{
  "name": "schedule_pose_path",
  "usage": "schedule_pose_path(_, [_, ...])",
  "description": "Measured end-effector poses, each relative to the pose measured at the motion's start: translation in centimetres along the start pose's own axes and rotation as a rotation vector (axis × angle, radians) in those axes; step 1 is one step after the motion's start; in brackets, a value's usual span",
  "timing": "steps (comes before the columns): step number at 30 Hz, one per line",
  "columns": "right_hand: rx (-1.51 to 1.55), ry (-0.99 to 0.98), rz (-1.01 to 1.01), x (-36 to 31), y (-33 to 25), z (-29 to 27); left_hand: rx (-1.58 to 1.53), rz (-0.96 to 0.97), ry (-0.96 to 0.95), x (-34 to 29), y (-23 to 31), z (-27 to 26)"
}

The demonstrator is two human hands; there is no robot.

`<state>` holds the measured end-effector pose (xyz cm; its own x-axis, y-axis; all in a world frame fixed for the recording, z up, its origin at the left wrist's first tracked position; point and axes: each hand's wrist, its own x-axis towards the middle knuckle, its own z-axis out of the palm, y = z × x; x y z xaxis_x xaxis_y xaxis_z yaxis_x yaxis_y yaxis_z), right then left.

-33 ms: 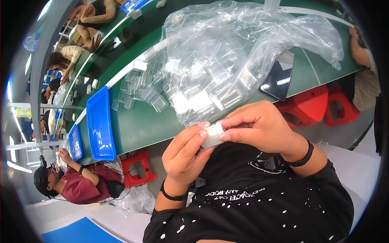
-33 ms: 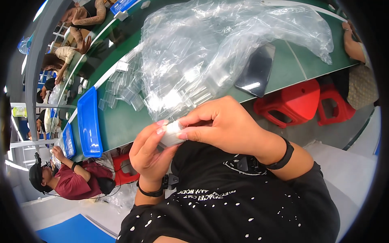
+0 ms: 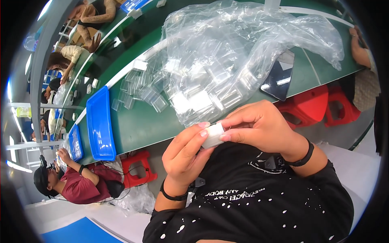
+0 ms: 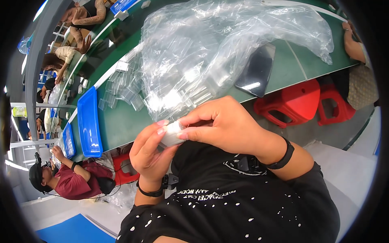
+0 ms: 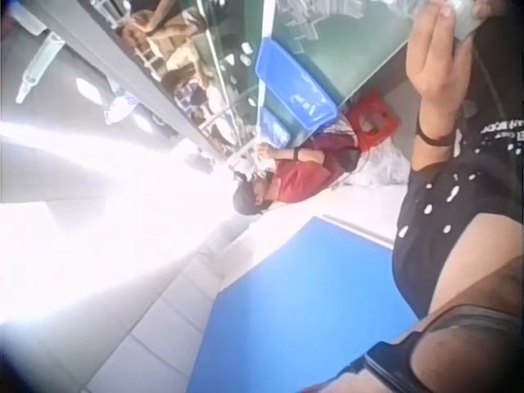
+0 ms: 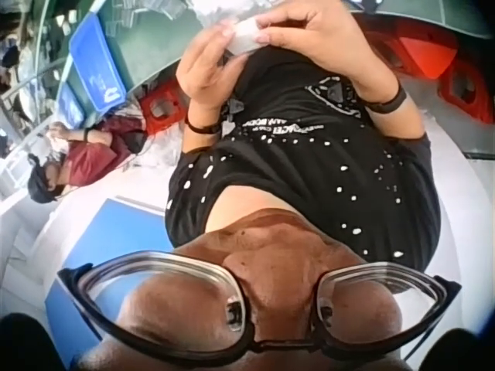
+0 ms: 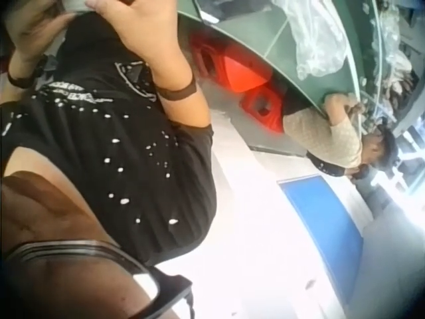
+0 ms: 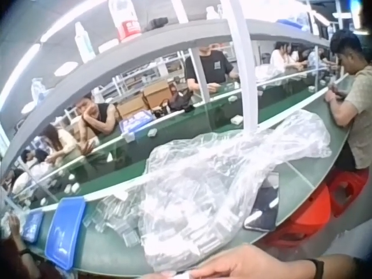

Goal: The person is assembling small white electronic or plastic components into clear plastic cases at a factory workbench.

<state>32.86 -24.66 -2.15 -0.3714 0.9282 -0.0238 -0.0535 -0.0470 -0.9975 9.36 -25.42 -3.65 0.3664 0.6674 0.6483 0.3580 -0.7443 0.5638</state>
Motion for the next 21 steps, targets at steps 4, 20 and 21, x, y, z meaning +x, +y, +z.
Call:
schedule_pose_path(4, [0.093,0.019,-0.053,-0.1,0.0,-0.1,0.064,0.058,0.015,0.2,0.2,0.1])
schedule_pose_path(20, [-0.198,-0.124,-0.199,-0.2,-1.9,-2.6,0.054,0.261,-0.122,1.1,1.1,0.4])
schedule_pose_path(21, [-0.208,-0.125,-0.211,-0.3,-1.9,-2.6,0.047,0.254,-0.133,1.0,1.1,0.4])
